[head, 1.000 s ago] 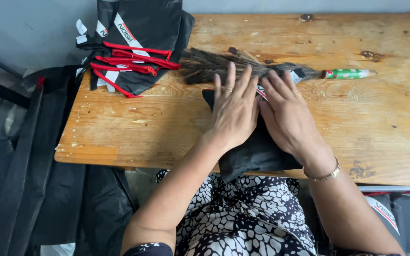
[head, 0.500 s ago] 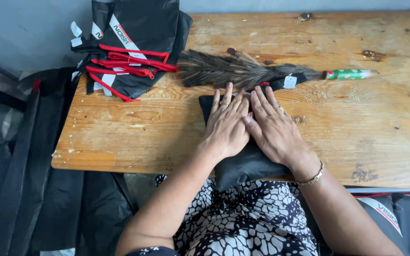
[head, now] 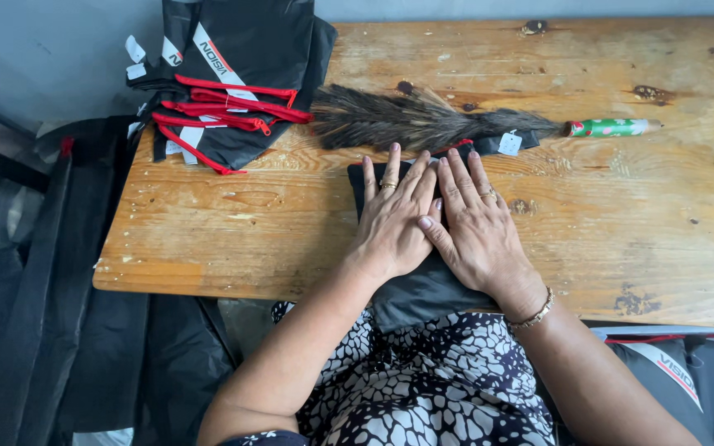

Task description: The person folds a black fabric item on a wooden table, repeatedly adjusting and compacting it into a small bundle. The person then places the folded item into a black drawstring bag with a red zipper and closes the bag.

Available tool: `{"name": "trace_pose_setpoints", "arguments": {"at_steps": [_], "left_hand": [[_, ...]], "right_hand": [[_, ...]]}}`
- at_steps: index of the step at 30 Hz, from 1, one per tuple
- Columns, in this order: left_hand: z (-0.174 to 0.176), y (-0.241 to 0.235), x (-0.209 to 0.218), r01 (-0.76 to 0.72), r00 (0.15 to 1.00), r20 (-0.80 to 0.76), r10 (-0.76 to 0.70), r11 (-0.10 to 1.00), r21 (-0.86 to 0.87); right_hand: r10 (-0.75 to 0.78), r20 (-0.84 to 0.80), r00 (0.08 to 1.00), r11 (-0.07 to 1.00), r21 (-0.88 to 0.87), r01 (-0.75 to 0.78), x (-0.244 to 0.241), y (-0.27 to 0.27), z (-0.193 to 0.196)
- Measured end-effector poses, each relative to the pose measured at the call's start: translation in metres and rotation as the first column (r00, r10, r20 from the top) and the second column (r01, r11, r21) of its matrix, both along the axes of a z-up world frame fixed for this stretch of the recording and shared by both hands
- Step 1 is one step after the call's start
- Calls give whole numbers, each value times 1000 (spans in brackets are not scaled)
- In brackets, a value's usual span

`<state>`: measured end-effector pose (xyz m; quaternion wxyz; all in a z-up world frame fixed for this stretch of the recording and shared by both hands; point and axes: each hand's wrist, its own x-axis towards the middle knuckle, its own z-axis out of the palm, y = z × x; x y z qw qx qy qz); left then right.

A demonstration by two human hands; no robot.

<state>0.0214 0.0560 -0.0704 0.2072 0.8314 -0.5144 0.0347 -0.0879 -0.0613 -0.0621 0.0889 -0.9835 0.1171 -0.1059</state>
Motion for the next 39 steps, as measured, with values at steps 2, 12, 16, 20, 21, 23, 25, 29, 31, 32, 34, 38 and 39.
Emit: {"name": "trace_pose_setpoints", "arguments": {"at_steps": [2,12,16,20,21,23,25,29,31,32,34,38,39], "left_hand": [[5,2,-2,-15,1000,8,15,999,-29],[-33,12,54,-670,642,-669,375,699,-250],[-17,9,51,-650,549,-751,367,752,-107],[-4,-1,54,-611,569,-807,159,738,-286],[3,-4,55,-562,633,-769,86,735,-380],[18,-6,59,-479,701,-713,-10,734,-482],[35,-3,58,-392,754,-649,-104,721,-571],[78,8,49,-198,728,-572,-378,683,-704],[88,12,44,-126,733,-511,-449,649,-750],[88,13,44,-130,721,-524,-454,654,-745],[74,9,49,-136,708,-538,-457,659,-739],[55,5,56,-152,548,-582,-600,613,-775],[59,7,53,-177,474,-667,-575,679,-712]], "right_hand": [[2,12,1000,1000,24,-3,-1,1,2],[-259,-128,957,818,497,288,6,-33,-3],[-306,-113,945,736,602,310,14,-33,25],[-247,121,961,623,780,62,20,-40,36],[-207,206,956,573,818,-52,20,-38,47],[-185,260,948,581,807,-108,20,-50,49],[-162,307,938,585,795,-159,17,-54,56],[-66,516,854,754,587,-296,6,-48,91],[-8,531,848,818,490,-299,-1,-43,98],[7,535,845,868,416,-270,-3,-43,96],[25,535,844,910,337,-241,-8,-42,90],[31,558,829,935,276,-221,-11,-41,78],[0,574,819,931,298,-209,-12,-40,75]]}}
